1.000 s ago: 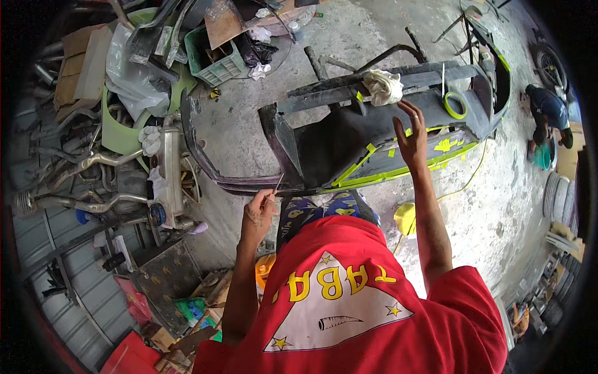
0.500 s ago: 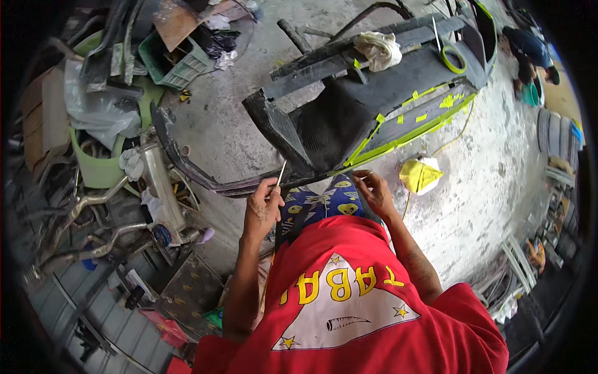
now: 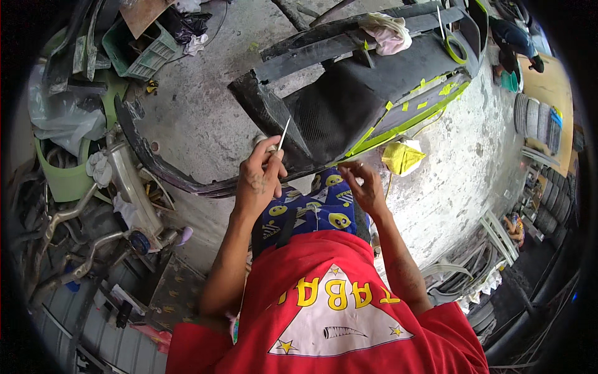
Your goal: The person uses a metal file to trim and smooth the edges of a carbon fiber panel mounted on a stand. They repeatedly file the edge and wipe the surface with a cloth to remove debris. The person briefly walks to a table to retrieve a small container and returns to continue filing the panel.
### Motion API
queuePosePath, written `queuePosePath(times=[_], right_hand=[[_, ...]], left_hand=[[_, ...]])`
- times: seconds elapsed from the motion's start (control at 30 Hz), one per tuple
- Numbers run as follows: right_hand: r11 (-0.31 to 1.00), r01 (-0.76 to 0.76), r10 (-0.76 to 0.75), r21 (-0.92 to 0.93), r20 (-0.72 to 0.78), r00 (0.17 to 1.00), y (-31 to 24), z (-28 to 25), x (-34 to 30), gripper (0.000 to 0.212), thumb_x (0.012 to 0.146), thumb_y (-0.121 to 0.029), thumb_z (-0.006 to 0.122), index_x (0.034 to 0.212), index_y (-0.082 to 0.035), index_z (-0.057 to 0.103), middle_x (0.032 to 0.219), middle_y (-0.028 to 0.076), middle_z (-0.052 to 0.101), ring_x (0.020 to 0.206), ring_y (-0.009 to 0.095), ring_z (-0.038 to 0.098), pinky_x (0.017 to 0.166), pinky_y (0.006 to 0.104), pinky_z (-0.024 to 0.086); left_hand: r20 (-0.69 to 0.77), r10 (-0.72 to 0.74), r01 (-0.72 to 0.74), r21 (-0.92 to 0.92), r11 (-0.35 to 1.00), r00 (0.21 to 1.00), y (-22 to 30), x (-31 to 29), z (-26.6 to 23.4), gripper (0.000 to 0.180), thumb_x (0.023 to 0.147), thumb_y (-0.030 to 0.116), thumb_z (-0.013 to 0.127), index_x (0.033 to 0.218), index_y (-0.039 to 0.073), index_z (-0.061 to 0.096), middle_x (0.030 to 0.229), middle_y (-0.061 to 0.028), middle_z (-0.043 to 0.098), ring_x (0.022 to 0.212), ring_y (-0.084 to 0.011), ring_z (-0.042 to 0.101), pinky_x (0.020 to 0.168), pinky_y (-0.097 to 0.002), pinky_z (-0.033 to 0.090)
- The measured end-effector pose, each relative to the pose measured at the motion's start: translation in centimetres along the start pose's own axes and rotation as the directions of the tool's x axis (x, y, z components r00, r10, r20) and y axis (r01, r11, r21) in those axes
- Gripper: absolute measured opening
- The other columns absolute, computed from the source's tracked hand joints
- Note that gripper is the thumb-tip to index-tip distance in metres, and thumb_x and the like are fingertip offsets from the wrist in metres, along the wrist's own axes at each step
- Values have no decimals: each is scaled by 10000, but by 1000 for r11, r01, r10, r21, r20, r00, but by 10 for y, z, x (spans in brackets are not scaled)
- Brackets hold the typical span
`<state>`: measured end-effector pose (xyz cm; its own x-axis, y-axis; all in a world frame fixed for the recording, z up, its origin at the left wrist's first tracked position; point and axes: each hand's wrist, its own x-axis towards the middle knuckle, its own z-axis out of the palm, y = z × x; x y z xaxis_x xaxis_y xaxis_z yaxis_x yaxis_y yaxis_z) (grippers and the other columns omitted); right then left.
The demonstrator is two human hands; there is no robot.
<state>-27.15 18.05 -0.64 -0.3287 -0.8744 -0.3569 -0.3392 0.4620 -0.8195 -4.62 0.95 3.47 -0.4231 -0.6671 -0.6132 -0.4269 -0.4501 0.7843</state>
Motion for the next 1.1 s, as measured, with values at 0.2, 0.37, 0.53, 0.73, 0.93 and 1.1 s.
queuePosePath(times=[0.2,0.37,0.53,0.73,0.93,1.1], right_hand=[[993,69,-74,98,45,996,-47,-18,106,212,1019,-145,688,1145,25,707,916,123,738,772,183,708,689,307,532],[963,-158,91,220,285,954,-32,-17,122,232,1017,-188,702,1144,6,720,811,68,702,712,105,617,648,275,499],[964,-159,43,214,465,885,-10,-20,86,210,1009,-153,702,1156,-4,723,868,105,744,696,137,660,640,304,524],[977,-190,76,97,673,735,0,-47,96,225,1011,-133,691,1165,31,699,935,137,767,844,205,761,756,325,578],[983,-123,9,135,636,771,-5,-56,114,206,974,-91,732,1146,20,716,957,152,748,790,219,741,682,339,560],[981,46,-151,191,585,797,-30,-60,160,186,979,0,684,1158,47,708,1031,158,725,893,259,750,776,353,601]], left_hand=[[-102,29,-33,-38,999,994,2,21,21,319,1062,107,547,1361,2,584,738,-75,665,464,-110,548,455,-295,444],[-221,-76,64,-58,996,972,6,20,35,340,1059,128,594,1377,7,603,759,-45,632,479,-51,479,446,-244,380],[-306,-159,128,-118,985,939,12,20,57,336,1061,149,620,1374,28,623,744,-15,605,493,-20,448,438,-219,338],[-286,-325,257,-253,933,901,23,32,88,291,1055,126,606,1325,18,631,676,-26,588,601,-93,556,567,-272,446],[-317,-272,212,-211,954,908,4,51,106,293,1078,173,585,1336,40,623,732,-51,588,598,-113,529,550,-298,427],[-410,-294,272,-113,956,863,8,46,105,317,1078,144,564,1378,50,600,711,-108,590,578,-209,579,548,-350,454]])
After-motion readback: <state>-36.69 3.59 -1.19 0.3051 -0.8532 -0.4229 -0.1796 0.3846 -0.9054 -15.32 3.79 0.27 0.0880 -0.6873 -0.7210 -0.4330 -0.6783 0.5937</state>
